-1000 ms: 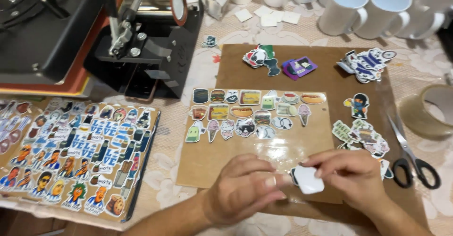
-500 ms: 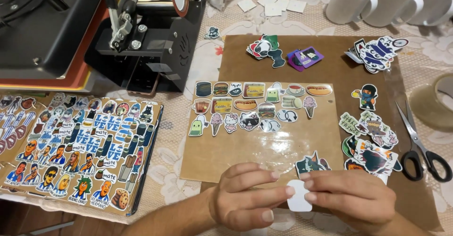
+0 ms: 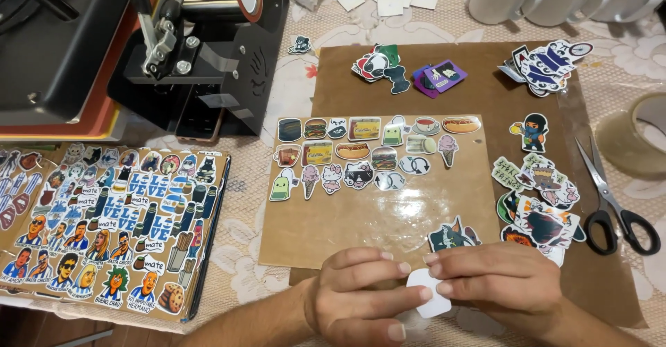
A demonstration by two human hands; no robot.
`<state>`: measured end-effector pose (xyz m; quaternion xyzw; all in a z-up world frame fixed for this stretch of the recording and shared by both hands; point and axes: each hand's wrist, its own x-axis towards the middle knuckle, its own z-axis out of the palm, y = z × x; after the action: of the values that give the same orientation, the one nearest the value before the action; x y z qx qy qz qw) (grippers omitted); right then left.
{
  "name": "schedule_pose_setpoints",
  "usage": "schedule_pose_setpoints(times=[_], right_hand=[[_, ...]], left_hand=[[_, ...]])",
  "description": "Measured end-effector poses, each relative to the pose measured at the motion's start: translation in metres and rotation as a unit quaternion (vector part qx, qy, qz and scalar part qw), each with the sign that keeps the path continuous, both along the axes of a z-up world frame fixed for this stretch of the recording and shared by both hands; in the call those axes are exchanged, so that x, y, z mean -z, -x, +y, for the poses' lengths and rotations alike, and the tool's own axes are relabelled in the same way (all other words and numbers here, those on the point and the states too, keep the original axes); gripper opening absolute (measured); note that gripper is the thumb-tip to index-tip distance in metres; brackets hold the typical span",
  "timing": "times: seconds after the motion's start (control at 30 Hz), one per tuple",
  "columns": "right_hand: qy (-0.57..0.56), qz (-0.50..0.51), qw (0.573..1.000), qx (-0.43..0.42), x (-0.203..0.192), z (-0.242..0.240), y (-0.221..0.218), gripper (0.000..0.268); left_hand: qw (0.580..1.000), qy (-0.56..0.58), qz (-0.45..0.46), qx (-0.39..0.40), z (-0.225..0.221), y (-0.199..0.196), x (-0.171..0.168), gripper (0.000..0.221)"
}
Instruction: Organizing and applying stickers to a backing sheet, which involves picking them up, peeling off the backing, and placing them precisely.
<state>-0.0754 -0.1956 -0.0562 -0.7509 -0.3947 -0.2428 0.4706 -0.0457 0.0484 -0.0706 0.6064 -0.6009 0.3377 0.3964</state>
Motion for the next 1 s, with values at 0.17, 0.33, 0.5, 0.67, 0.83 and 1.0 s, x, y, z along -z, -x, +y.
schedule_pose_setpoints(times=[0.17, 0.33, 0.5, 0.67, 0.83, 1.0], right_hand=[[-0.012, 0.007, 1.000, -0.008, -0.002, 0.005, 0.001, 0.014], [0.051, -0.126, 0.991, 0.014, -0.009, 0.007, -0.005, 0.012], [0.074, -0.123, 0.990, -0.012, -0.013, 0.006, -0.009, 0.014], [0.046, -0.085, 0.994, -0.045, 0.000, -0.009, -0.016, 0.026], [-0.001, 0.320, 0.892, 0.319, -0.017, -0.045, -0.049, 0.018], [0.023, 0.578, 0.751, 0.320, -0.016, -0.069, -0.114, 0.054]], left_hand=[[1.000, 0.010, 0.010, 0.006, -0.002, 0.000, 0.000, 0.021], [0.999, 0.015, 0.037, 0.001, -0.001, 0.001, -0.002, 0.022], [0.997, 0.022, 0.065, -0.042, -0.006, 0.002, -0.006, 0.019], [0.973, 0.088, 0.201, -0.069, -0.016, 0.005, 0.015, 0.089], [0.900, 0.048, 0.430, -0.058, -0.014, -0.009, 0.019, 0.093], [0.911, -0.077, 0.395, -0.089, -0.016, -0.022, 0.027, 0.085]])
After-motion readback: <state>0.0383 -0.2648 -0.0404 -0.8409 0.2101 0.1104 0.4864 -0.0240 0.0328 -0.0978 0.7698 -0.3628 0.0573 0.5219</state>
